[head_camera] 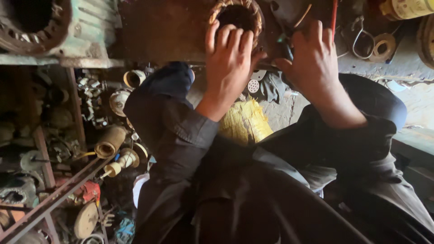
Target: The person sits on the floor and uses pliers to remove copper wire from a motor stator. They repeatedly pull and cut the wire, clearing the stator slots.
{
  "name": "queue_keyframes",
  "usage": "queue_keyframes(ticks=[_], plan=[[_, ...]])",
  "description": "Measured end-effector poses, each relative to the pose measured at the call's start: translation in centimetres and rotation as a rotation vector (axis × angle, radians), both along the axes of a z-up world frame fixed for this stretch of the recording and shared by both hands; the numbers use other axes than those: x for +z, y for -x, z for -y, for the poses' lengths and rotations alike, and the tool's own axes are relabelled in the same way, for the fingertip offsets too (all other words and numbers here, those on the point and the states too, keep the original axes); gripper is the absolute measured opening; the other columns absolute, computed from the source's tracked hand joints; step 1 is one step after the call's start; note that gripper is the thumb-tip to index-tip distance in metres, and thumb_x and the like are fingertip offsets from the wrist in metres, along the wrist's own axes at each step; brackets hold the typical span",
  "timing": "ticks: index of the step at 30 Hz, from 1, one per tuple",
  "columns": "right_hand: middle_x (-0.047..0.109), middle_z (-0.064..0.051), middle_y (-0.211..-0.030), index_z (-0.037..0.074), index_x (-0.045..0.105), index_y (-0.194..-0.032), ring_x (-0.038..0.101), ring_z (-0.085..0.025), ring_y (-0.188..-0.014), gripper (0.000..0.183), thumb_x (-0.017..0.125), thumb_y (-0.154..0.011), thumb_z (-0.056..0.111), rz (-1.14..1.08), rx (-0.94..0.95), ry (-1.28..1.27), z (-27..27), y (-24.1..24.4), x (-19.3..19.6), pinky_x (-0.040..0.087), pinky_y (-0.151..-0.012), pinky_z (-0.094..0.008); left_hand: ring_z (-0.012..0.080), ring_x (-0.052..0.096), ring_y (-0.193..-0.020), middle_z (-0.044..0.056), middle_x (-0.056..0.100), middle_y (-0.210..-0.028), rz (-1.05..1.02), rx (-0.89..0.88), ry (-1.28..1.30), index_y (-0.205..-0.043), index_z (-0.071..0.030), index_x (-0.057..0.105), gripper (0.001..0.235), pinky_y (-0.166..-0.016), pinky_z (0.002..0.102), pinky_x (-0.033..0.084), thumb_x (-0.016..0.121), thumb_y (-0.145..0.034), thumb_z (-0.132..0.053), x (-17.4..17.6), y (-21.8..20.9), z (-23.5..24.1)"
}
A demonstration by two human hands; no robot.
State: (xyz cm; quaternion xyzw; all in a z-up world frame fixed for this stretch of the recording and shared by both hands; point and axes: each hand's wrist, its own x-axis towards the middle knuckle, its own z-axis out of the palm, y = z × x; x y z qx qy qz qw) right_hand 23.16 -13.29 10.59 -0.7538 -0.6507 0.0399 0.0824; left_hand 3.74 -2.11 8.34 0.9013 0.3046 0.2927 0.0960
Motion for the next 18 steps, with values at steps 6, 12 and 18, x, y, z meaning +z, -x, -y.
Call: queue_keyframes(ticks=[6,12,18], plan=[[0.063,-0.02,-0.105,0.002,0.072,-0.102,0.064,-0.038,-0.1,0.031,0.085,-0.081,0.022,-0.257,-0.1,0.026,-0.6,-3.2,-1.1,0.053,-0.086,-0.049,0.0243,0.061,-0.124,0.008,0.069,-0.119,-0.149,-0.09,-0.049,-0.116,-0.004,0.072,0.023,-0.126,0.048,0.032,0.08,-0.095,-0.008,0.4,1.1,-1.5],[0.072,-0.014,-0.099,-0.001,0.069,-0.111,0.07,-0.028,-0.088,0.018,0.069,-0.094,0.004,-1.171,-0.254,-0.118,-0.1,-4.6,1.0,0.056,-0.077,-0.038,0.0313,0.061,-0.13,0.011,0.068,-0.131,-0.063,-0.227,0.127,-0.124,-0.003,0.071,0.042,-0.118,0.052,0.031,0.086,-0.087,-0.017,2.6,5.6,-5.8],[0.067,-0.008,-0.094,0.004,0.06,-0.104,0.07,-0.021,-0.082,0.024,0.059,-0.085,-0.011,-1.677,-0.209,-0.233,-0.4,-3.0,3.9,0.06,-0.073,-0.032,0.0355,0.061,-0.124,0.013,0.068,-0.132,0.098,-0.173,0.078,-0.133,-0.009,0.071,0.042,-0.109,0.05,0.04,0.082,-0.092,-0.009,2.4,2.4,-4.0]])
